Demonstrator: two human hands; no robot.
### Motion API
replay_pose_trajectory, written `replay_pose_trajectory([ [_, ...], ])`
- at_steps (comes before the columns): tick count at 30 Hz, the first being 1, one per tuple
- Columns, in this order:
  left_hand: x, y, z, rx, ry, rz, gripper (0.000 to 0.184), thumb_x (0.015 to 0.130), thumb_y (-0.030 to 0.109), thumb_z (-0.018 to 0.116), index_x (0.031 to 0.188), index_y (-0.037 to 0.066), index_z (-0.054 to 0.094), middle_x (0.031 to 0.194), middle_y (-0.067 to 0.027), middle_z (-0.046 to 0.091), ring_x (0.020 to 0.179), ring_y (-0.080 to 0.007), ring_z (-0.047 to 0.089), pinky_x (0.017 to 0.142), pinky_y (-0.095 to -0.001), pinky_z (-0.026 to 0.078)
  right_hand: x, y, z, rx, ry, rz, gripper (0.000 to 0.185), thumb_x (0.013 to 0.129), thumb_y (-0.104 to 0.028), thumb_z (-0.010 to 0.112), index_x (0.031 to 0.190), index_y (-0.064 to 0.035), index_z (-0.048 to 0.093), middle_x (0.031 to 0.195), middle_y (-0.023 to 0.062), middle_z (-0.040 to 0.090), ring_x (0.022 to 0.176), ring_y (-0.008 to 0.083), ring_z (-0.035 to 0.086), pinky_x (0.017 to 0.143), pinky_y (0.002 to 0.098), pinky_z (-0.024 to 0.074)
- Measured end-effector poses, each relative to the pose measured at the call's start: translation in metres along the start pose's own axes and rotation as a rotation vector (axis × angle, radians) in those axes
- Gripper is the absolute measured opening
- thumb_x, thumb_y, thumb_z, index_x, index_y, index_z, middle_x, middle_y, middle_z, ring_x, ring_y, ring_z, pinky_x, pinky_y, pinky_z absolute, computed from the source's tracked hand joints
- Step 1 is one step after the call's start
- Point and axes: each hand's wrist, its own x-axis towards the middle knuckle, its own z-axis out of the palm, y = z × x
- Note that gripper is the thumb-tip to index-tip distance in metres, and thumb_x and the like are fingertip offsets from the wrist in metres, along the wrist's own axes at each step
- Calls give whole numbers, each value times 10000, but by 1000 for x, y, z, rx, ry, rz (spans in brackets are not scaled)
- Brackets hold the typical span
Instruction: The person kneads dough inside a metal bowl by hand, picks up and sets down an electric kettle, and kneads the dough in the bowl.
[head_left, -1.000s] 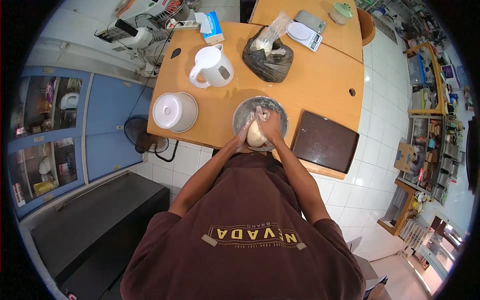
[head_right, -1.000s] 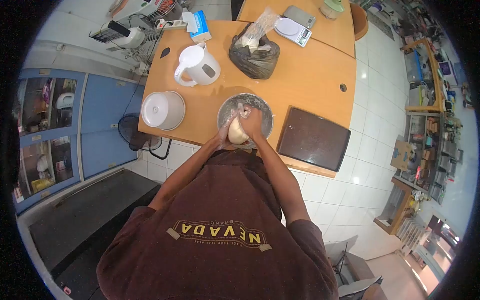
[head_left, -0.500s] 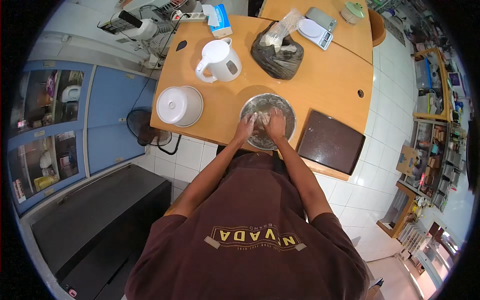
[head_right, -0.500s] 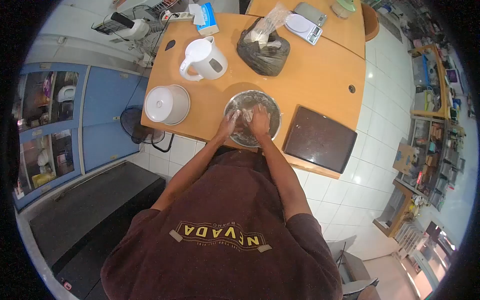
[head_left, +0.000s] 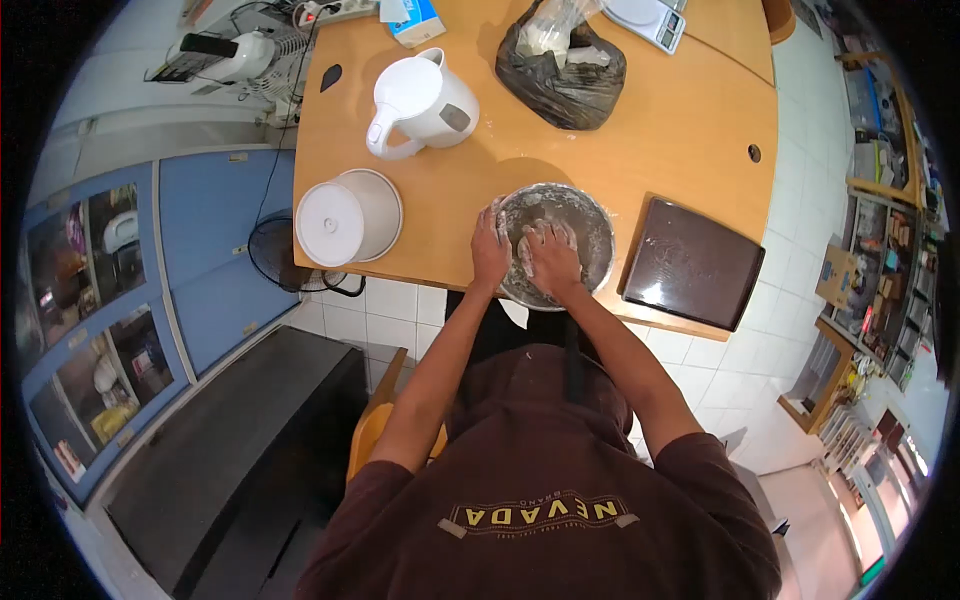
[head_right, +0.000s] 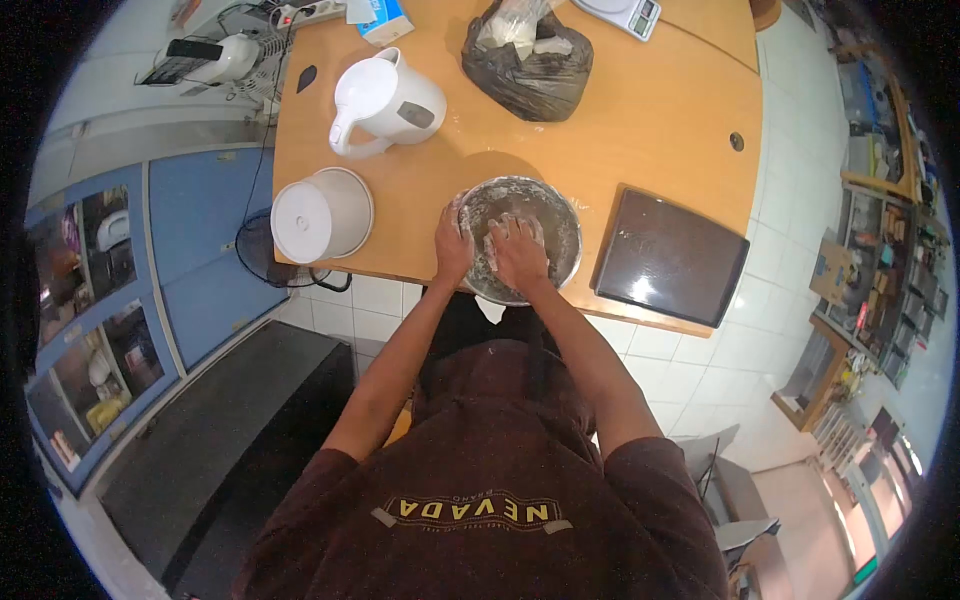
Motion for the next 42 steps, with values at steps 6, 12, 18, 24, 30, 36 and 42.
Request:
replay_pose_trajectory([
  [6,-9,-7,12,48,83,-51,497,833,-98,465,1325,-64,519,1254,-282,596,1186,-442,570,1049,-466,435,30,-3,14,-24,-34,90,402,881,-385,601,1178,-114,607,1219,146,582,1195,343,535,988,606,399],
  [12,-3,5,6,-78,48,-89,489,822,-122,460,1303,-62,526,1195,-272,636,1149,-426,611,997,-436,472,60,0,16,35,59,201,330,873,-401,588,986,-99,658,1006,123,663,1051,317,619,940,577,432],
  [18,2,25,-4,-114,28,-115,548,784,-150,484,1322,-52,524,1174,-280,641,1138,-433,616,982,-443,474,57,-1,22,170,182,330,317,874,-392,608,912,-81,659,966,149,688,999,359,642,912,550,457],
  [24,9,14,0,-124,8,-79,622,748,-154,526,1363,-73,497,1175,-300,637,1097,-456,619,956,-465,480,46,20,26,395,282,338,339,824,-379,723,886,-52,658,965,174,678,1013,376,630,886,522,468],
  [30,18,24,1,-203,29,-158,646,731,-169,524,1366,-59,492,1174,-296,645,1115,-451,622,959,-462,480,12,-2,-3,172,336,260,291,882,-351,679,861,-63,647,857,151,632,884,353,633,818,487,434],
  [36,18,11,10,-227,68,-177,642,743,-164,501,1374,-52,493,1196,-297,640,1141,-443,617,977,-457,475,-6,-18,-14,8,312,225,284,929,-349,583,916,-82,680,908,119,649,1001,311,607,906,515,405],
  [42,15,22,5,-187,64,-152,610,758,-150,492,1366,-105,478,1190,-323,627,1138,-444,619,982,-446,480,12,-15,13,5,284,292,282,953,-319,534,909,-78,674,977,112,667,1017,309,606,961,509,413],
])
